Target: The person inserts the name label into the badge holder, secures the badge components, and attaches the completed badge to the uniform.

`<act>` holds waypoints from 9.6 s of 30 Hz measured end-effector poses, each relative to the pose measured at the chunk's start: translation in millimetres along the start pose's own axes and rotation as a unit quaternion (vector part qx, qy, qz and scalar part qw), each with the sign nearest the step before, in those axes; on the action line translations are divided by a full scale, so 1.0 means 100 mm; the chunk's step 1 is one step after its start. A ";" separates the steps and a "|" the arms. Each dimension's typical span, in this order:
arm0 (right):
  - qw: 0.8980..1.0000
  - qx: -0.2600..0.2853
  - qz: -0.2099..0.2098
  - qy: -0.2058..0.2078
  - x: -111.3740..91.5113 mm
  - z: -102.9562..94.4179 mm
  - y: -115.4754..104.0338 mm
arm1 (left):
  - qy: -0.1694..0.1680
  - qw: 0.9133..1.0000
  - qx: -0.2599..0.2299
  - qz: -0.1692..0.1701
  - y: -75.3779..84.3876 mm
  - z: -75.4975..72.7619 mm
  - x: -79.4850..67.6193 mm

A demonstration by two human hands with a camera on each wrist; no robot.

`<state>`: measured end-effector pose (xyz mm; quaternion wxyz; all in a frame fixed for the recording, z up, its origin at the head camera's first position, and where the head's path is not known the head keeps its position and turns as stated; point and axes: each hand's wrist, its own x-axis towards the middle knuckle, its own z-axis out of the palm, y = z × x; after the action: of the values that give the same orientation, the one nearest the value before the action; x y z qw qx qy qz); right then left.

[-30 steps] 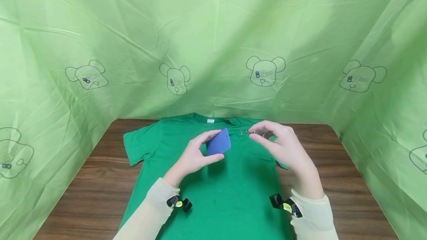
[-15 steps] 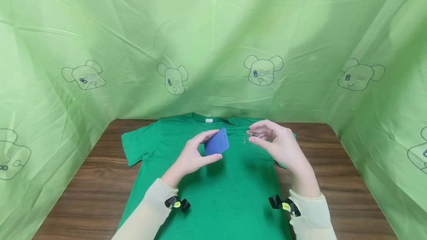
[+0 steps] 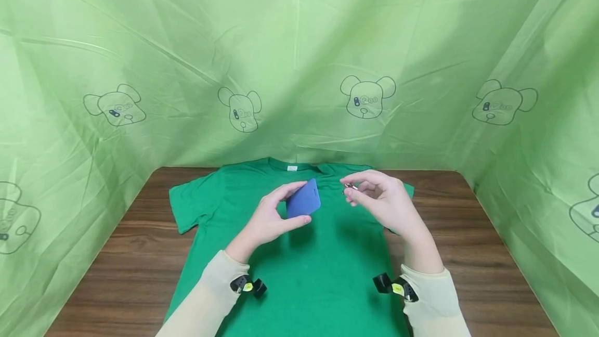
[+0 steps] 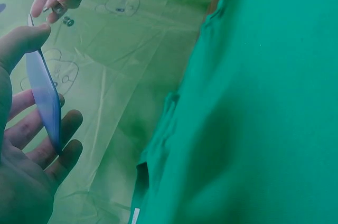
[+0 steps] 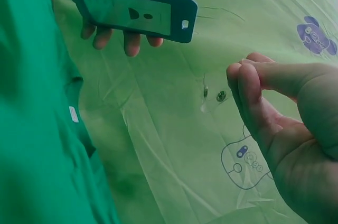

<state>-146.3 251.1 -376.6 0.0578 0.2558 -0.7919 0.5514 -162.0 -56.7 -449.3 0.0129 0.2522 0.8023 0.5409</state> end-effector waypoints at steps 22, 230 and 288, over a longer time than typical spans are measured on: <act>0.989 0.130 -0.022 -0.063 0.02 -0.03 0.05 | -0.001 1.000 0.004 0.003 0.00 0.02 0.01; 0.995 0.006 0.034 0.089 0.13 0.79 -0.08 | 0.143 0.972 -0.142 0.121 0.36 0.07 -0.01; 0.993 -0.002 0.013 0.114 0.10 0.85 -0.17 | 0.147 0.971 -0.114 0.152 0.36 0.14 -0.02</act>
<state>-130.8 166.3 -390.9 0.1411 0.1813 -0.7844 0.5762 -141.5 -35.2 -424.0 -0.1587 0.2863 0.6808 0.6552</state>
